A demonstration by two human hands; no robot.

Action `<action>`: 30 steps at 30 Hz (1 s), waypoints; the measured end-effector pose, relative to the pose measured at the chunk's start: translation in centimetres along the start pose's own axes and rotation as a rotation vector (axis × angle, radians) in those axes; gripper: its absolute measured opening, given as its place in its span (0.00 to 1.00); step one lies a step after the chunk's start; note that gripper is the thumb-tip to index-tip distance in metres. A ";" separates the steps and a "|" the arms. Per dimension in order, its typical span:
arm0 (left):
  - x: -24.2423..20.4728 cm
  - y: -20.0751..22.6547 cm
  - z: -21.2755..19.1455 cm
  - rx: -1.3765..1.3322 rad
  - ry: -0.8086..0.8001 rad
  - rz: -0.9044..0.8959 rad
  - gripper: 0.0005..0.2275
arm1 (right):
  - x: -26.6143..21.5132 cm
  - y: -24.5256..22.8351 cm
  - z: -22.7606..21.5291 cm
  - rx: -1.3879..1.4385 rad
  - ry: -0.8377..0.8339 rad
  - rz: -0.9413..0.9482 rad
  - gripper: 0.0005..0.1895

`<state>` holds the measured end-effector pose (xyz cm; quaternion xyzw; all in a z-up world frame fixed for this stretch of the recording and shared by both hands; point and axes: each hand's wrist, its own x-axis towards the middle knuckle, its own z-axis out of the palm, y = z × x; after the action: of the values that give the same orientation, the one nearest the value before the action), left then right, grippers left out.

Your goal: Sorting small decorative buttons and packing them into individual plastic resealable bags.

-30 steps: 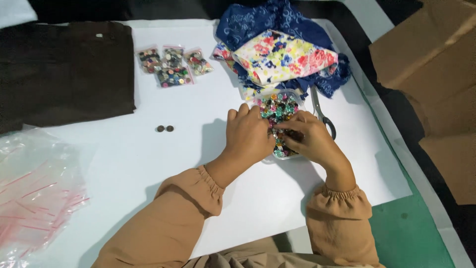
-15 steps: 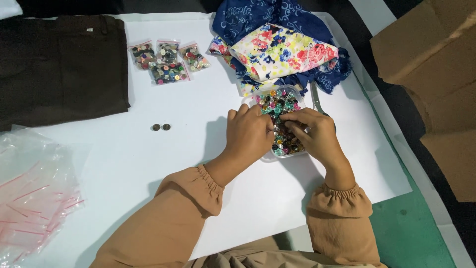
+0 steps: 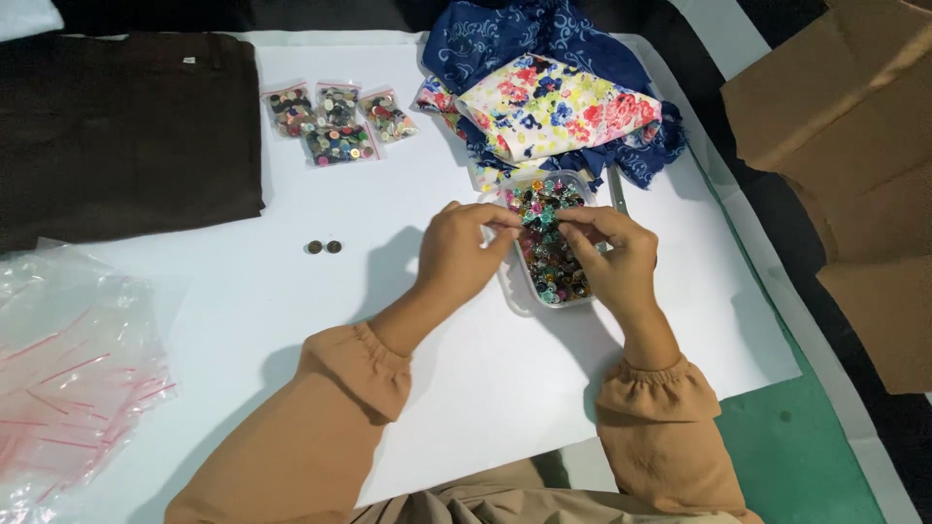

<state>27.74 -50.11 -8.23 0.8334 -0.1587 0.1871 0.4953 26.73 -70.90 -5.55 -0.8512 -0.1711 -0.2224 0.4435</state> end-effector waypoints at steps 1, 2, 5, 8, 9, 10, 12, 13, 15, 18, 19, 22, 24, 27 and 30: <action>-0.3 -0.3 -0.9 0.002 0.003 -0.001 0.06 | 0.0 -0.8 0.5 0.002 -0.002 -0.003 0.10; -0.5 -0.6 -1.8 -0.002 0.021 -0.002 0.06 | 0.0 -1.6 0.9 -0.080 0.032 -0.125 0.10; -1.7 -1.8 -4.9 0.024 0.050 -0.025 0.07 | -0.2 -3.8 3.1 -0.170 0.092 -0.423 0.12; -3.0 -3.0 -8.8 0.115 0.069 -0.071 0.08 | -1.1 -5.7 6.5 -0.108 0.080 -0.599 0.14; -3.5 -3.4 -10.1 0.174 0.071 -0.097 0.09 | -1.6 -6.3 7.7 -0.041 0.041 -0.595 0.14; -4.0 -4.2 -11.3 0.178 0.075 -0.100 0.09 | -2.0 -6.7 9.1 -0.036 0.039 -0.597 0.14; -4.7 -5.8 -13.6 0.265 0.044 -0.182 0.08 | -2.6 -7.3 11.9 0.139 -0.092 -0.431 0.13; -4.8 -6.4 -14.5 0.267 0.049 -0.184 0.08 | -2.4 -7.3 13.0 0.141 -0.095 -0.434 0.13; -5.3 -7.7 -16.3 0.329 0.034 -0.273 0.06 | -2.1 -7.3 15.2 0.136 -0.234 -0.321 0.10; -4.7 -7.1 -18.4 0.348 -0.086 -0.458 0.06 | -1.2 -7.0 18.3 0.192 -0.288 -0.115 0.06; -4.7 -7.0 -18.6 0.350 -0.080 -0.461 0.06 | -0.9 -6.9 19.1 0.195 -0.291 -0.119 0.06; -4.5 -6.9 -19.3 0.388 -0.129 -0.525 0.07 | -0.3 -6.7 21.1 0.213 -0.335 -0.012 0.05; -4.6 -7.4 -19.5 0.396 -0.157 -0.534 0.07 | 0.0 -6.8 21.8 0.165 -0.381 0.045 0.06; -4.5 -8.1 -19.4 0.396 -0.130 -0.512 0.07 | 0.4 -7.2 22.3 0.126 -0.393 0.040 0.06; -4.6 -8.0 -19.0 0.387 -0.113 -0.472 0.07 | 0.3 -6.8 22.9 0.119 -0.399 0.023 0.08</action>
<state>24.33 -29.26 -8.23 0.9351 0.0507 0.0469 0.3476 28.90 -48.11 -12.41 -0.8524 -0.2587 -0.0340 0.4530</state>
